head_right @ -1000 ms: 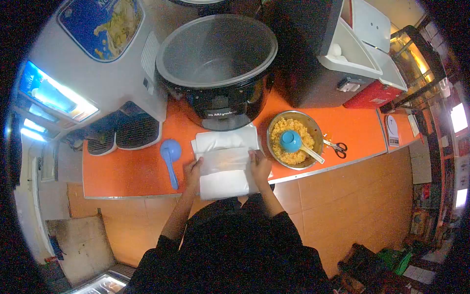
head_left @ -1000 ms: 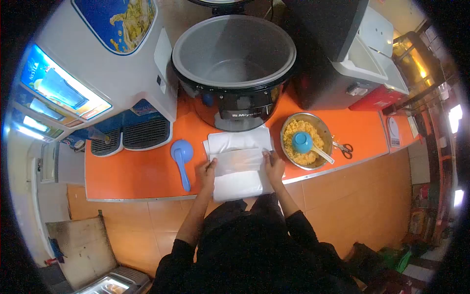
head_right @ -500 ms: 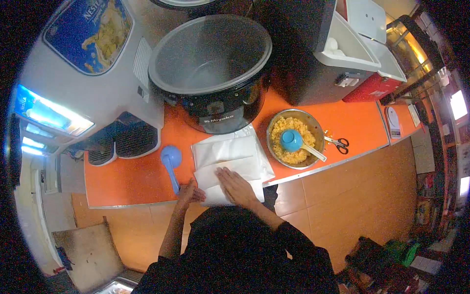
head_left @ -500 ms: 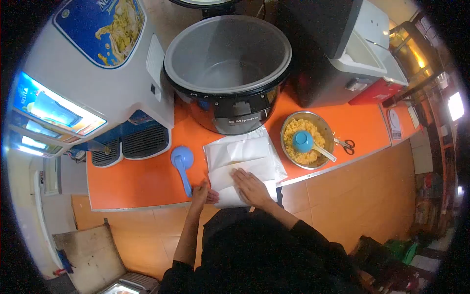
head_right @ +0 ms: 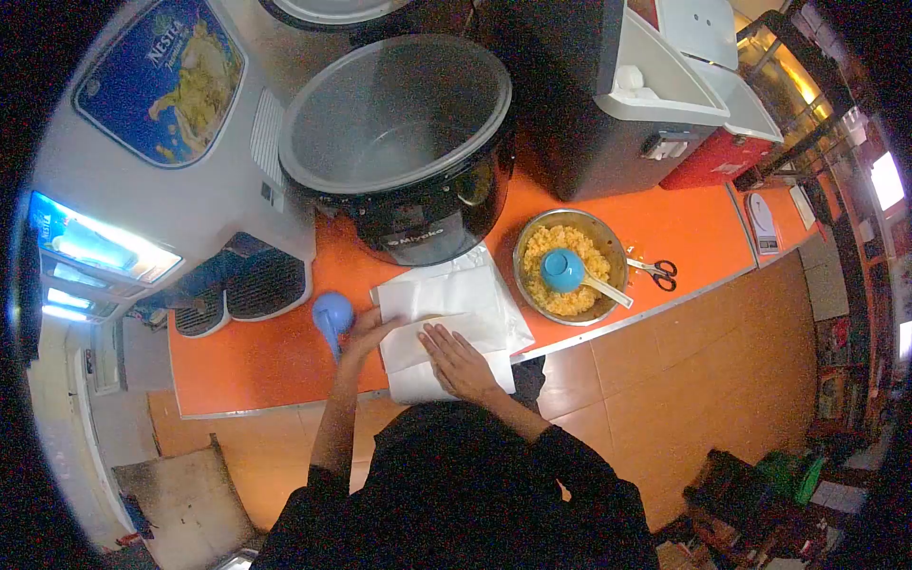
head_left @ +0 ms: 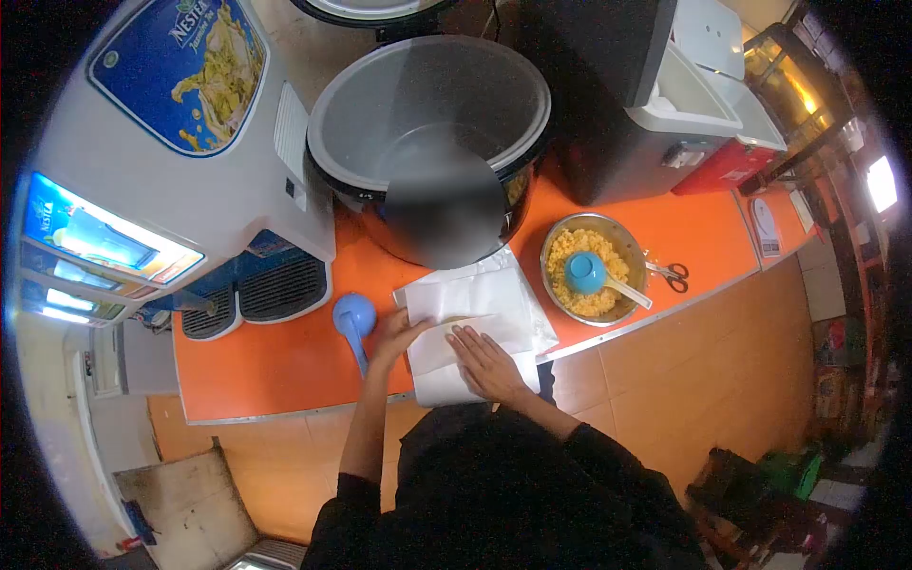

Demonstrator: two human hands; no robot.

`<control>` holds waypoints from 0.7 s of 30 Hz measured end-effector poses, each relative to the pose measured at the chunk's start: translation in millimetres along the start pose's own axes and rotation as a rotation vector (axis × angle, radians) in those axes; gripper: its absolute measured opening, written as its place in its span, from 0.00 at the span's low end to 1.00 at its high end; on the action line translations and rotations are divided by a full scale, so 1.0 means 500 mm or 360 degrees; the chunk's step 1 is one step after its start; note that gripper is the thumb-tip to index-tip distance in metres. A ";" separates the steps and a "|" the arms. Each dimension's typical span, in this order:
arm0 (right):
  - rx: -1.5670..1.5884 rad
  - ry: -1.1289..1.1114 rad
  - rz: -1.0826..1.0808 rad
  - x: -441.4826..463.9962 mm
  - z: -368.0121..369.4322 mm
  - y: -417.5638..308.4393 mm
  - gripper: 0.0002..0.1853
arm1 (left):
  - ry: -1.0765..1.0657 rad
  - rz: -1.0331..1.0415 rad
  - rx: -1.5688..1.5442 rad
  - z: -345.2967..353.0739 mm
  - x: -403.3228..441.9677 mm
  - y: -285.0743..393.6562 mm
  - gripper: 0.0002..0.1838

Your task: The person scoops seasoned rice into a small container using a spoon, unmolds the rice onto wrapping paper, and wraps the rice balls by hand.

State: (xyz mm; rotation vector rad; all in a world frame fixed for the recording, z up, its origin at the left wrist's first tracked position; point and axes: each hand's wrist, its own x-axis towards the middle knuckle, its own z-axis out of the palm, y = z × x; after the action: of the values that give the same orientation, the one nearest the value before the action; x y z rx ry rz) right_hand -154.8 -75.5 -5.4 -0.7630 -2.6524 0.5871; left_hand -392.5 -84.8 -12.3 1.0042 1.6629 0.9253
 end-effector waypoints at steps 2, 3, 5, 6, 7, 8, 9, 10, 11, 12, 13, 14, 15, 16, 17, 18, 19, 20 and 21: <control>0.0010 0.0006 0.0015 -0.004 0.001 -0.003 0.32 | 0.0019 -0.0042 0.0019 0.006 0.031 -0.030 0.15; -0.0009 0.0011 0.0014 -0.004 0.002 -0.003 0.32 | -0.0015 0.0166 0.0330 -0.004 0.041 -0.046 0.13; -0.0034 0.0026 0.0012 -0.001 0.002 0.000 0.32 | -0.0049 0.0386 0.0644 -0.032 0.058 -0.065 0.12; -0.0041 0.0036 0.0009 -0.002 0.003 0.001 0.32 | -0.0351 0.0374 0.0303 -0.048 0.062 -0.074 0.11; -0.0043 0.0041 0.0007 -0.003 0.005 0.000 0.31 | -0.0648 0.0350 -0.0043 -0.058 0.062 -0.081 0.11; -0.0039 0.0041 0.0007 -0.004 0.007 0.001 0.31 | -0.0665 0.0431 0.0221 -0.065 0.059 -0.057 0.15; -0.0046 0.0063 -0.0008 -0.003 0.009 0.001 0.31 | -0.0664 0.0427 0.0226 -0.064 0.060 -0.033 0.15; -0.0054 0.0086 -0.0023 -0.002 0.011 0.002 0.31 | -0.0688 0.0683 0.0266 -0.047 0.058 0.014 0.16; -0.0053 0.0087 -0.0022 -0.002 0.012 0.004 0.31 | -0.0710 0.0578 0.0163 -0.021 0.057 0.027 0.17; -0.0038 0.0112 -0.0056 -0.003 0.012 0.007 0.31 | -0.0724 0.0473 0.0059 0.004 0.056 0.040 0.18; -0.0025 0.0136 -0.0093 -0.003 0.011 0.010 0.31 | -0.0724 0.0477 0.0057 0.021 0.060 0.061 0.18; -0.0030 0.0139 -0.0095 -0.002 0.010 0.012 0.31 | -0.0743 0.0420 0.0573 0.030 0.069 0.090 0.17; -0.0022 0.0138 -0.0103 0.000 0.008 0.013 0.31 | -0.0748 0.0352 0.1089 0.034 0.071 0.115 0.16; -0.0014 0.0139 -0.0112 0.003 0.006 0.015 0.32 | -0.0746 0.0357 0.1091 0.036 0.068 0.111 0.16; -0.0015 0.0142 -0.0113 0.004 0.004 0.017 0.32 | -0.0598 0.0485 0.0974 0.040 0.056 0.098 0.15; -0.0019 0.0135 -0.0116 0.004 0.002 0.017 0.32 | -0.0451 0.0606 0.0855 0.042 0.042 0.082 0.15; -0.0019 0.0126 -0.0120 0.004 0.002 0.016 0.33 | -0.0451 0.0600 0.0859 0.047 0.025 0.076 0.15; -0.0010 0.0123 -0.0121 0.001 0.012 0.019 0.33 | -0.0330 0.0743 0.0760 0.058 0.005 0.072 0.15; -0.0042 0.0149 -0.0149 0.000 0.021 0.024 0.33 | -0.0206 0.0886 0.0659 0.067 -0.013 0.069 0.15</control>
State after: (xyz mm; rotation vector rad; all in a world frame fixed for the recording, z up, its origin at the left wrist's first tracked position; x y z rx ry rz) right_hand -153.8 -69.5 -20.3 -0.6527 -2.5982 0.4812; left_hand -352.0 -73.7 12.1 1.8322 1.5188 0.8500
